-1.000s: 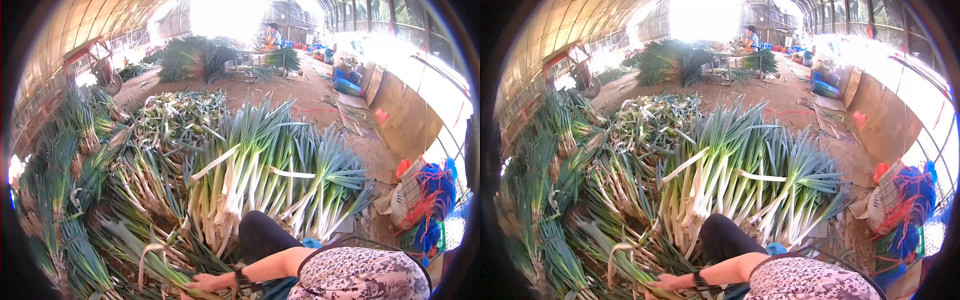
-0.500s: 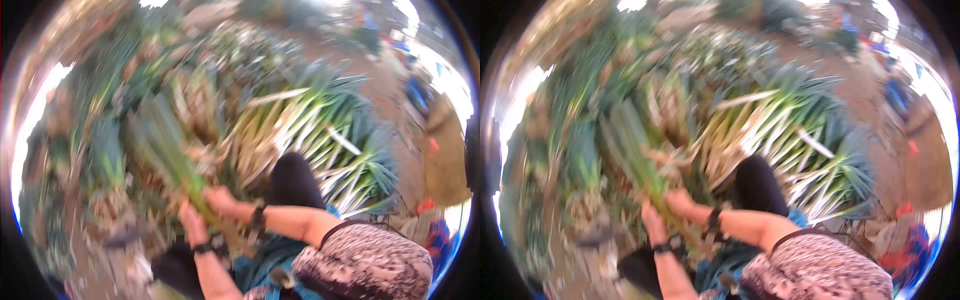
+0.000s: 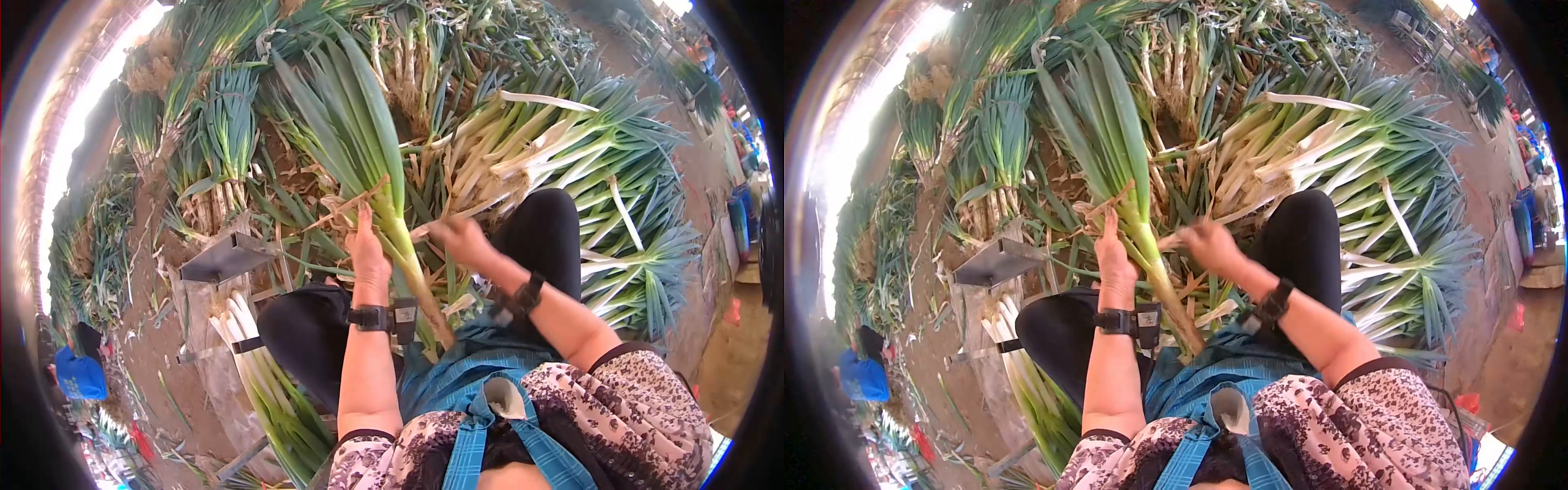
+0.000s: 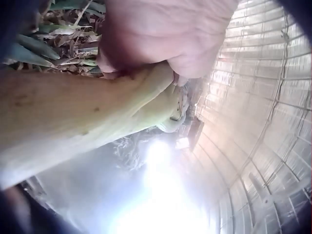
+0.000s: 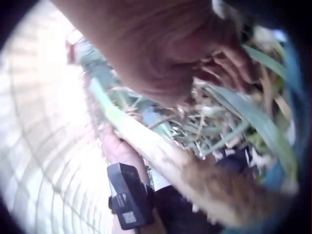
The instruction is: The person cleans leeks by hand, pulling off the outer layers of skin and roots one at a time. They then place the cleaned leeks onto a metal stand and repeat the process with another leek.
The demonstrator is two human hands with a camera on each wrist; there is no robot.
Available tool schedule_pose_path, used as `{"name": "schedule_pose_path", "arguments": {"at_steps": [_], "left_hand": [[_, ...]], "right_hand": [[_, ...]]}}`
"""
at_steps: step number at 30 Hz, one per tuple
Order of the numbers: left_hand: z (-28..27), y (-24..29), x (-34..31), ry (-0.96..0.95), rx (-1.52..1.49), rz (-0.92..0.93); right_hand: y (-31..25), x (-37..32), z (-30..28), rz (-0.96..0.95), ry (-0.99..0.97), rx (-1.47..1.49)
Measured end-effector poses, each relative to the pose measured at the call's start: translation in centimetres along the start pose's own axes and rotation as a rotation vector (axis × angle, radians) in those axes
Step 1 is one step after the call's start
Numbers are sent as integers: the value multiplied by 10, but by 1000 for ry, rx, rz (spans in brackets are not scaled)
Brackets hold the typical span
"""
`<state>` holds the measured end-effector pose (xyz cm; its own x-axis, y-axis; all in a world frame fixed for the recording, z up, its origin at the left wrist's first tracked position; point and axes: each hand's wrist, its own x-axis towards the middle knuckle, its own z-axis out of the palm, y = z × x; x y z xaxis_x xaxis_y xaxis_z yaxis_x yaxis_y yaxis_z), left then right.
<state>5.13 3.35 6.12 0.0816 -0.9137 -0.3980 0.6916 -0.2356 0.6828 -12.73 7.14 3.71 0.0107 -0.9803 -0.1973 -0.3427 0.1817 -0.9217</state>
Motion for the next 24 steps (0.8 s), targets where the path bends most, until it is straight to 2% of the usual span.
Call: {"name": "schedule_pose_path", "arguments": {"at_steps": [1,2,3,4,5,6,7,8,10,12,14,15,16,18,20,21,23,24], "left_hand": [[10,-1,-7,47,6,29],[19,1,-13,38,7,31],[27,3,-21,5,40,39],[33,3,-27,-25,72,48],[38,0,-28,-18,117,136],[40,-3,-27,-17,117,145],[40,-6,-27,6,212,273],[39,-8,-27,34,314,398],[34,-11,-31,84,375,422],[33,-12,-35,137,269,426],[25,-15,-43,169,293,428],[19,-17,-54,189,356,389],[11,-20,-65,211,417,352],[3,-48,-95,405,80,114],[-62,-60,-102,409,42,-358],[-85,-64,-114,414,45,-361],[-92,-49,-123,284,317,-788],[-67,-27,-123,282,322,-791]], "right_hand": [[-30,10,-14,-137,85,74],[-42,26,-26,-178,34,-22],[-64,31,-31,-105,-77,133],[-68,36,-30,-110,-73,130],[-69,41,-28,43,-244,385],[-71,47,-24,197,-420,638],[-73,45,-14,214,-467,742],[-73,43,-11,215,-479,751],[-75,39,-8,269,-557,853],[-75,40,-6,273,-548,811],[-67,50,1,236,-560,738],[-64,51,7,271,-512,870],[-60,51,4,267,-518,881],[-55,53,1,267,-334,980],[-45,54,-2,325,-262,992],[-42,55,-6,320,-250,949],[-41,61,-16,301,-231,910],[-41,61,-17,291,-225,927]]}}
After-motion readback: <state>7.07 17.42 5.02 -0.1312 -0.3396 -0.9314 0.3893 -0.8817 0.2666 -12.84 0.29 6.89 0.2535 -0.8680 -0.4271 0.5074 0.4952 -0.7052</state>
